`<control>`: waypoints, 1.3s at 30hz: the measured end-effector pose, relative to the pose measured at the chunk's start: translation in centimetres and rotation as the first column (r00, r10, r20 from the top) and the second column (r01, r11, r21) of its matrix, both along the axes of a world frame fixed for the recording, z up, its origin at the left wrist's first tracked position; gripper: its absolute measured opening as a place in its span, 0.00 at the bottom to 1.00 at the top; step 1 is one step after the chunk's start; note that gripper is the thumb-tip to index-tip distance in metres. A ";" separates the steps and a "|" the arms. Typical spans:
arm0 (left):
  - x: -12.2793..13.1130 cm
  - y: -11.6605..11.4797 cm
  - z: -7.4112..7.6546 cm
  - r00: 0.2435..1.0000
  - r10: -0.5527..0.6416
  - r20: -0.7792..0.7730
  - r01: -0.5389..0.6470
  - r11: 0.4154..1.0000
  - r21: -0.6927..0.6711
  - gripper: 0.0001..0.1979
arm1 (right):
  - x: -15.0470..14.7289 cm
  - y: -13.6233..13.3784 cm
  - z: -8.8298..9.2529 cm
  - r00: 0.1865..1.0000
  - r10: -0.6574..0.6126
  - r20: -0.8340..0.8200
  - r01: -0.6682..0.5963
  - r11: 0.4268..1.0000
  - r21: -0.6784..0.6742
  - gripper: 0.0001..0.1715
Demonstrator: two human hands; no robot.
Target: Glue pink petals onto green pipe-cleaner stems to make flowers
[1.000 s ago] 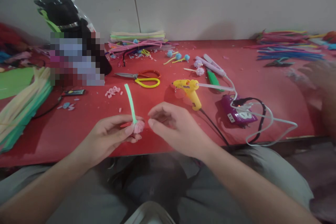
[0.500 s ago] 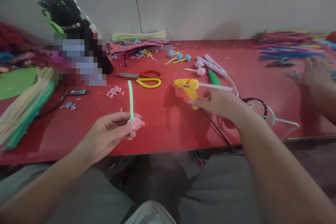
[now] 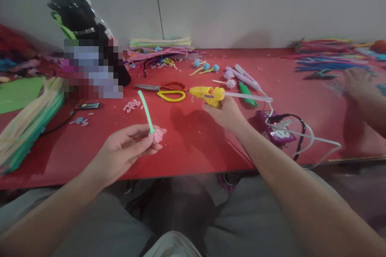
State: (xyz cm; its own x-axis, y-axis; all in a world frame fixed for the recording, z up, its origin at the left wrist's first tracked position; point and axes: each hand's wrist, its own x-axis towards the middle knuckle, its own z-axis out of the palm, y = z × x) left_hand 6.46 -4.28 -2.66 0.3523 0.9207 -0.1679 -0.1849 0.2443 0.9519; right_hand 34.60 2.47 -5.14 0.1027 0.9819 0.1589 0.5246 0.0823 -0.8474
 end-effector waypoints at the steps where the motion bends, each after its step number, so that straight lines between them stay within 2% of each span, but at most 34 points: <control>1: -0.1 0.0 -0.1 1.000 0.001 -0.016 0.000 1.000 0.012 0.12 | -0.4 -0.6 0.4 0.996 0.048 -0.070 -0.048 0.999 0.000 0.12; 3: -0.3 0.2 -0.1 0.999 0.009 -0.031 -0.008 1.000 0.026 0.13 | -1.1 -2.2 1.4 0.973 0.135 -0.187 -0.144 0.989 -0.036 0.12; 5: -0.5 0.3 -0.2 0.999 0.020 -0.030 -0.019 1.000 0.022 0.15 | -1.8 -4.2 2.2 0.952 0.198 -0.234 -0.220 0.973 -0.073 0.12; 8: -0.8 0.3 -0.3 0.999 0.034 -0.008 -0.034 0.999 -0.005 0.18 | -2.5 -6.6 2.6 0.933 0.287 -0.217 -0.308 0.949 -0.069 0.12; 11: -0.9 0.4 -0.4 0.999 0.034 0.027 -0.034 0.999 -0.013 0.16 | -2.9 -7.9 2.4 0.918 0.357 -0.171 -0.371 0.927 -0.058 0.12; 15: -0.9 0.5 -0.2 0.998 0.017 0.059 -0.017 1.000 -0.010 0.15 | -3.3 -8.2 2.5 0.905 0.391 -0.168 -0.404 0.914 -0.050 0.11; 23: -1.0 0.6 -0.3 1.000 0.013 0.013 -0.014 0.999 0.039 0.13 | -3.6 -8.5 2.6 0.901 0.415 -0.123 -0.422 0.906 -0.028 0.09; 28: -1.0 0.7 -0.2 0.999 0.046 0.010 -0.046 0.997 0.057 0.14 | -3.6 -8.6 2.3 0.902 0.415 -0.119 -0.420 0.907 -0.026 0.13; 35: -1.0 0.7 0.4 0.999 0.028 0.044 -0.028 1.000 -0.010 0.14 | -3.5 -8.5 2.2 0.914 0.392 -0.105 -0.394 0.919 0.000 0.08; 39: -0.8 0.6 0.5 0.997 0.042 0.059 -0.042 0.999 0.001 0.11 | -3.7 -8.5 2.4 0.914 0.388 -0.117 -0.391 0.920 -0.006 0.11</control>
State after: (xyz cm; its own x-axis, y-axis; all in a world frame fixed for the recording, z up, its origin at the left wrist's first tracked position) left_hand 5.62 -3.67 -2.11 0.3227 0.9352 -0.1457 -0.2506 0.2329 0.9397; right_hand 30.89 -6.04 -2.75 -0.2738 0.9516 0.1398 0.3585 0.2358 -0.9033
